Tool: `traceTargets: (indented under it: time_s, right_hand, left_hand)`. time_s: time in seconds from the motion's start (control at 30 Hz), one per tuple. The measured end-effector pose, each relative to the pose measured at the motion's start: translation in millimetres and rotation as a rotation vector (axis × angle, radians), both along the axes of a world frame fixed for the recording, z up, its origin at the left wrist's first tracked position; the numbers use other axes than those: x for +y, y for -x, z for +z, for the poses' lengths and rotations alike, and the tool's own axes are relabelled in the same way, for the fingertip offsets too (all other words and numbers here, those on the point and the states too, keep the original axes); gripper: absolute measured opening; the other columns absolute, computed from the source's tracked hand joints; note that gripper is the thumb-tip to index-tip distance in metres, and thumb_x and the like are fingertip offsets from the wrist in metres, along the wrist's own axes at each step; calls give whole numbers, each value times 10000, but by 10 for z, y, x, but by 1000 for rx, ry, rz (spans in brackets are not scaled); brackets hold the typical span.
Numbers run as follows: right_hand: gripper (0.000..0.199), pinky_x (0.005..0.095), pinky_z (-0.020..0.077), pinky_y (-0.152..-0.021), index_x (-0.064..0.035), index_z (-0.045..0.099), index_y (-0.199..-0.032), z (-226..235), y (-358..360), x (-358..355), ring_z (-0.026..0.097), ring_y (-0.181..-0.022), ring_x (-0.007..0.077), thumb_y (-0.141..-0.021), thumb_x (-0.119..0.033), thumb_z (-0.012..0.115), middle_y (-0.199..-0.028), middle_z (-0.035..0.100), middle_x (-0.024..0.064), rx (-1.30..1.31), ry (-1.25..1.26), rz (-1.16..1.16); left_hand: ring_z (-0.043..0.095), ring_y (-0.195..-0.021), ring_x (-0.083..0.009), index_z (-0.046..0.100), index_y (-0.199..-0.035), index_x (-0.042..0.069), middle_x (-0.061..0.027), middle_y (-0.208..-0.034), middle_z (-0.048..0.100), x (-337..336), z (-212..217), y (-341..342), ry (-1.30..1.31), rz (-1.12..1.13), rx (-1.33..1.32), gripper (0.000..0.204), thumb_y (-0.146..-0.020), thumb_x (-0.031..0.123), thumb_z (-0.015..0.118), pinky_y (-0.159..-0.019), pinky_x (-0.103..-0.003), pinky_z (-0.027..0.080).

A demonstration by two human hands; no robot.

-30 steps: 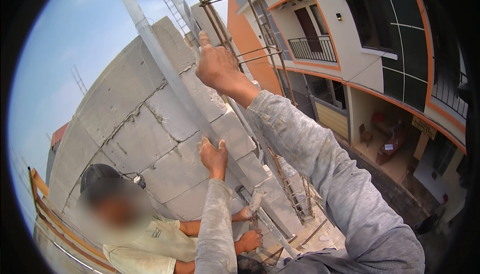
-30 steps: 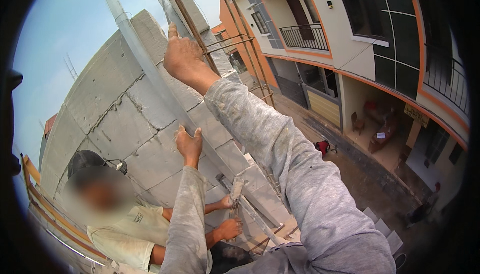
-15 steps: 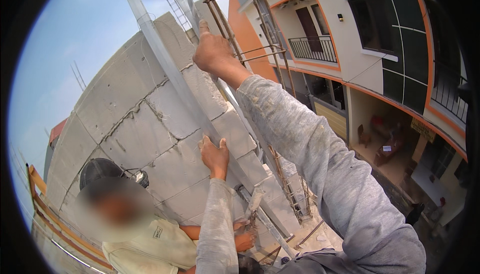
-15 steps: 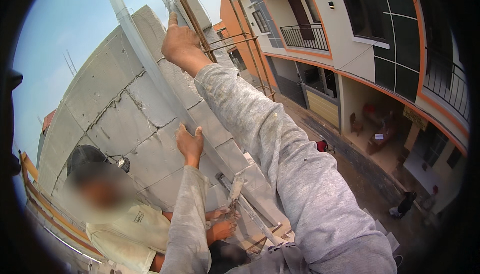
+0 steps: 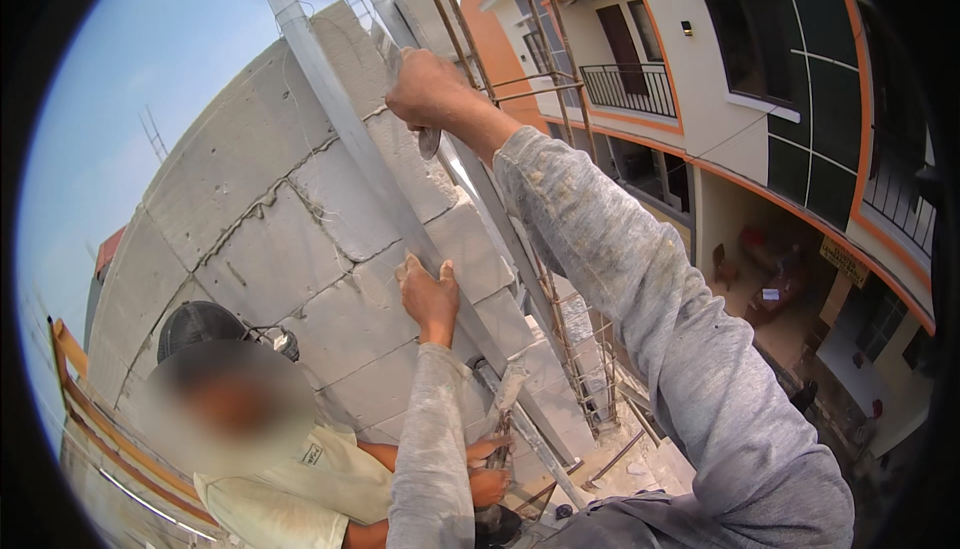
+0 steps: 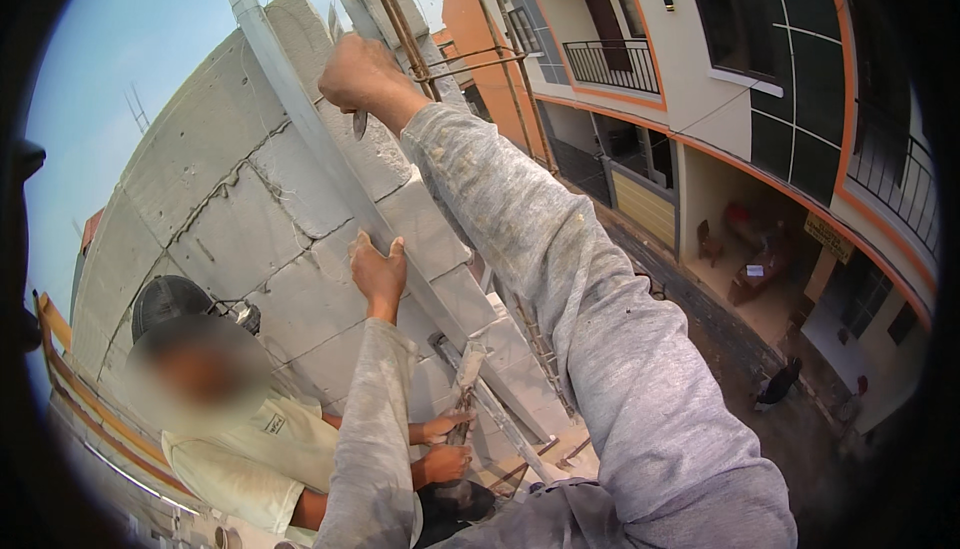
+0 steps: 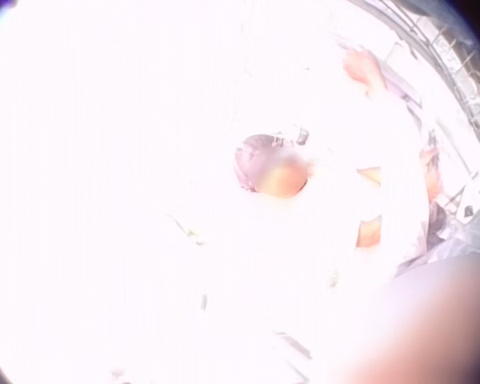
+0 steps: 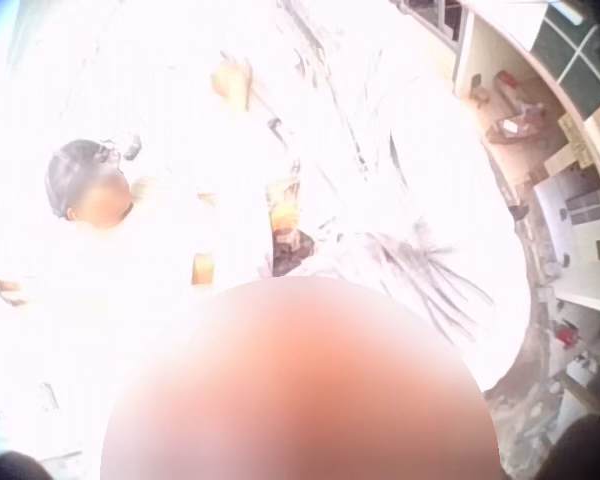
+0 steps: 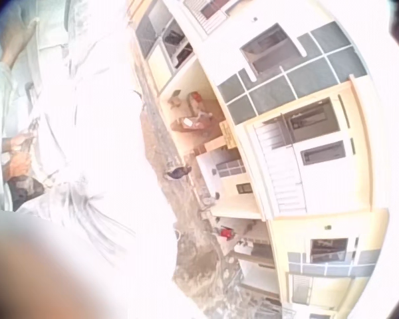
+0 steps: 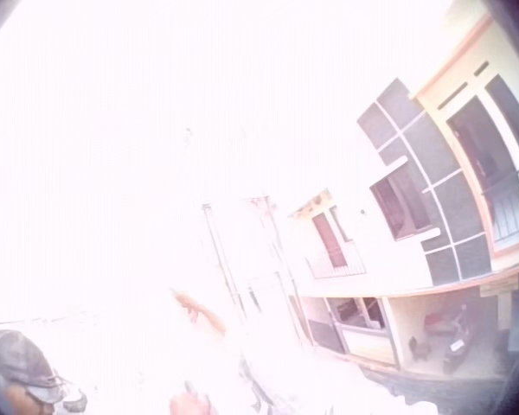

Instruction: The person secures a metal scaffolding frame to a concrete block wall using wire ties. They wrap and twist wire around the frame and wall anchors, then adjust the frame's position with a coworker.

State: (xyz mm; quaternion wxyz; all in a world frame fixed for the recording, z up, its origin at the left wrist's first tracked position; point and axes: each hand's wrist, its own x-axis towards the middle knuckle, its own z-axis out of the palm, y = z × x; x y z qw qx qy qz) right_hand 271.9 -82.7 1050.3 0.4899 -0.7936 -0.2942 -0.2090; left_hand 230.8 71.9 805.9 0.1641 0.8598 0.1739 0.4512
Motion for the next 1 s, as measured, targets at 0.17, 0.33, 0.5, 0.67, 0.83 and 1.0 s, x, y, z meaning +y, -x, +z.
traceTargets:
  time_s: [0.17,0.33,0.5,0.67,0.83,1.0]
  right_hand:
    - [737,429,569,-858,86,272,-1504,-64,82,19,682,-1012,375,-846,-41,580,-1084,672,279,-213,-104,-158]
    - [479,435,578,-838,164,528,-1246,-79,157,-132,735,-875,336,-823,-38,624,-773,710,225,-128,75,-107]
    - [532,426,567,-862,153,483,-1290,-242,183,-103,712,-945,337,-822,-48,636,-874,701,231,-104,101,-165]
    - [589,417,556,-886,142,437,-1334,-419,46,18,689,-1015,338,-821,-58,648,-974,692,237,-62,85,-184]
    - [650,408,546,-910,131,391,-1378,-678,75,29,666,-1085,340,-821,-68,660,-1075,683,244,-17,58,-194]
    - [733,416,543,-913,126,312,-1438,-919,63,62,658,-1107,363,-822,-67,657,-1121,676,269,-49,17,-158]
  left_hand:
    - [588,-1156,-431,498,-1343,-112,-291,-1277,558,50,-33,-10,-27,-4,-23,707,-799,230,795,-972,-452,493]
    - [578,-1192,-442,528,-1313,-141,-327,-1274,592,150,-87,-139,-144,57,13,722,-806,302,790,-1003,-463,473]
    - [576,-1198,-439,523,-1327,-135,-317,-1287,591,270,-86,-208,-195,49,77,758,-812,357,781,-1000,-473,472]
    - [585,-1187,-439,527,-1325,-133,-318,-1286,592,319,-111,-220,-230,56,54,759,-809,363,778,-996,-469,473]
    - [593,-1174,-442,532,-1316,-136,-324,-1271,597,238,-89,-191,-226,70,54,761,-786,340,800,-983,-464,480]
    - [587,-1168,-430,502,-1368,-76,-287,-1274,583,143,-52,-96,-97,103,73,757,-786,294,814,-975,-456,490]
